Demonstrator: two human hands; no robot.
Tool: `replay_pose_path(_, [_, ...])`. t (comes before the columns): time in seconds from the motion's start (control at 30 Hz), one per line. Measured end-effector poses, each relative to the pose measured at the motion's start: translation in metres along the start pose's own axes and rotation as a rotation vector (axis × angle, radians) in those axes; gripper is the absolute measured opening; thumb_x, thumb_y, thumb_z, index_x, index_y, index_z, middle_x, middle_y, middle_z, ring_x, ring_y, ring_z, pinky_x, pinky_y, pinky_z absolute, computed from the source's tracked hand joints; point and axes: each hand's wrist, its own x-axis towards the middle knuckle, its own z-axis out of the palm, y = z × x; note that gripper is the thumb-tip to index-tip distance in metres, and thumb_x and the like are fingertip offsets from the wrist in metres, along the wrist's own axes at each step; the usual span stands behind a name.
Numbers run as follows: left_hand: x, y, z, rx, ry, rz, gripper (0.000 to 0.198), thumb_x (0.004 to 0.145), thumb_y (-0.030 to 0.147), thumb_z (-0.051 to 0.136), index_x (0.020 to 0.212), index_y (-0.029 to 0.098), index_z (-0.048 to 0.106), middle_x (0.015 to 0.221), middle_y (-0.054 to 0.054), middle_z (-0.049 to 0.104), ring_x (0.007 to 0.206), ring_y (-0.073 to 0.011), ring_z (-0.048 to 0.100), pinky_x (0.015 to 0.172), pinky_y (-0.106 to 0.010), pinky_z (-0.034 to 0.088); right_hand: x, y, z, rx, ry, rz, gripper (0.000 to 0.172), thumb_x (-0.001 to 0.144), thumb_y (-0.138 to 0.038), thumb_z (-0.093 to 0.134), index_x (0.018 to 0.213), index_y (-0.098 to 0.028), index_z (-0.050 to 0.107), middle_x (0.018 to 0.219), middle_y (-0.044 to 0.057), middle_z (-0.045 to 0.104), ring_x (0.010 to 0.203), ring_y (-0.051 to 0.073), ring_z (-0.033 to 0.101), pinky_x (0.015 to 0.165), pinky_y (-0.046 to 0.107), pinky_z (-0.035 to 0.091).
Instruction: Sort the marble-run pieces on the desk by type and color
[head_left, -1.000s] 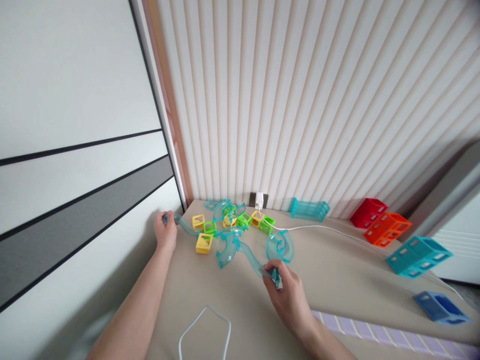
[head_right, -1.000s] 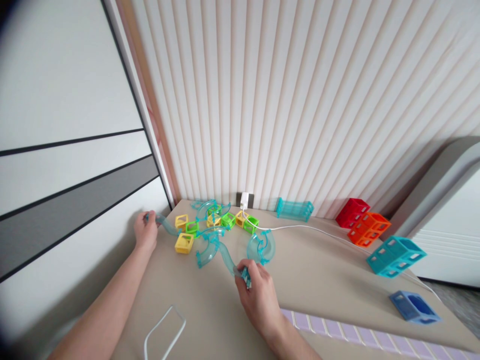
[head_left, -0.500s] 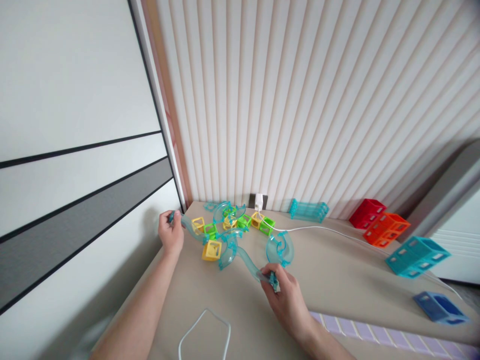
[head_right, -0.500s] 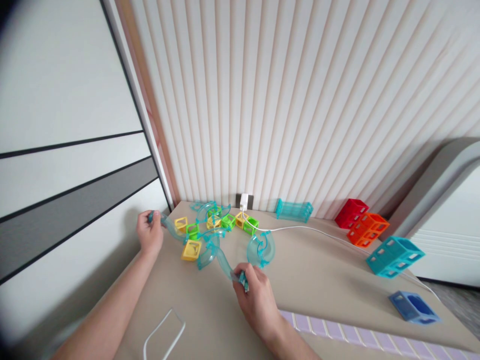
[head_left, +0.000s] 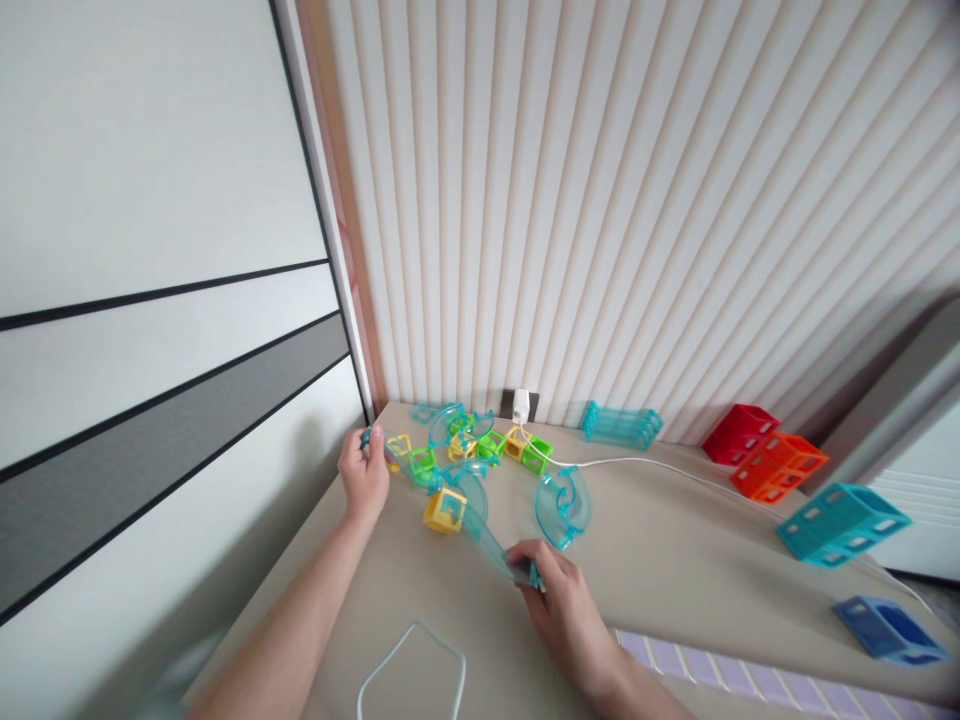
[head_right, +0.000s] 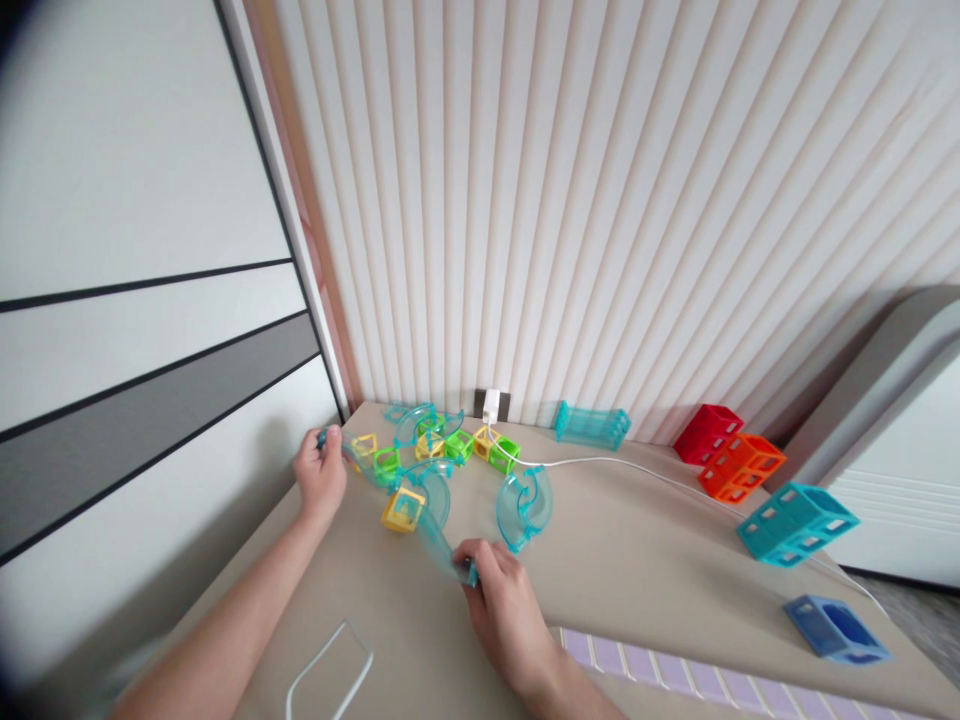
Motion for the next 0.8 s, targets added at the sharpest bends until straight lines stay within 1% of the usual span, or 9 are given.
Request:
replay_pose_path(0.13, [0.003,-0.002,0.001,-0.026,0.025,-0.055,0.029,0.093,0.047,0.051,0.077,0.023,0.053,0.061,0.003,0.057,0.055,-0.0153,0.058,0.057,-0.026,0.049,0.0,-0.003,0.0,-0.048,-0.09,-0.026,0.041,0.074,0.005,0.043,0.099,-0.025,0.055,0.086,-0.001,0.07,0.076,0.015,0.065,0.071,0.023,0.05])
replay_pose_path(0.23, [0.006,-0.005,0.002,-0.072,0.048,-0.102,0.031,0.095,0.05,0.049,0.08,0.023,0.053,0.065,0.003,0.061,0.053,-0.0149,0.06,0.054,-0.026,0.05,0.0,-0.006,0.003,-0.1,-0.164,-0.041,0.049,0.065,0.008,0.042,0.099,-0.025,0.055,0.087,-0.001,0.07,0.077,0.017,0.064,0.072,0.024,0.049])
replay_pose_path(0.3, [0.008,-0.008,0.003,-0.109,0.057,-0.124,0.032,0.095,0.051,0.05,0.08,0.022,0.053,0.068,0.002,0.062,0.052,-0.0146,0.061,0.054,-0.026,0.052,0.001,-0.007,0.005,-0.123,-0.198,-0.052,0.051,0.062,0.009,0.042,0.098,-0.025,0.055,0.088,-0.001,0.07,0.078,0.017,0.064,0.072,0.024,0.048])
replay_pose_path(0.43, [0.007,-0.011,0.006,-0.183,0.057,-0.163,0.034,0.094,0.051,0.05,0.08,0.021,0.055,0.069,0.001,0.063,0.053,-0.0137,0.061,0.053,-0.025,0.052,0.002,-0.007,0.004,-0.138,-0.187,-0.07,0.051,0.063,0.01,0.042,0.099,-0.024,0.054,0.09,0.0,0.07,0.078,0.017,0.064,0.074,0.025,0.047])
replay_pose_path(0.6, [0.001,-0.008,0.012,-0.291,0.043,-0.217,0.038,0.093,0.056,0.05,0.079,0.021,0.055,0.069,0.0,0.065,0.056,-0.0141,0.062,0.054,-0.025,0.052,0.002,-0.006,0.004,-0.155,-0.145,-0.04,0.047,0.068,0.01,0.044,0.099,-0.025,0.053,0.086,-0.001,0.069,0.075,0.017,0.063,0.072,0.024,0.046])
replay_pose_path(0.8, [-0.002,-0.004,0.017,-0.416,0.043,-0.284,0.042,0.092,0.061,0.05,0.079,0.022,0.052,0.07,0.002,0.064,0.055,-0.013,0.063,0.05,-0.023,0.049,0.0,-0.004,0.006,-0.153,-0.156,-0.011,0.047,0.067,0.008,0.043,0.099,-0.025,0.054,0.086,-0.001,0.07,0.076,0.017,0.064,0.072,0.024,0.047])
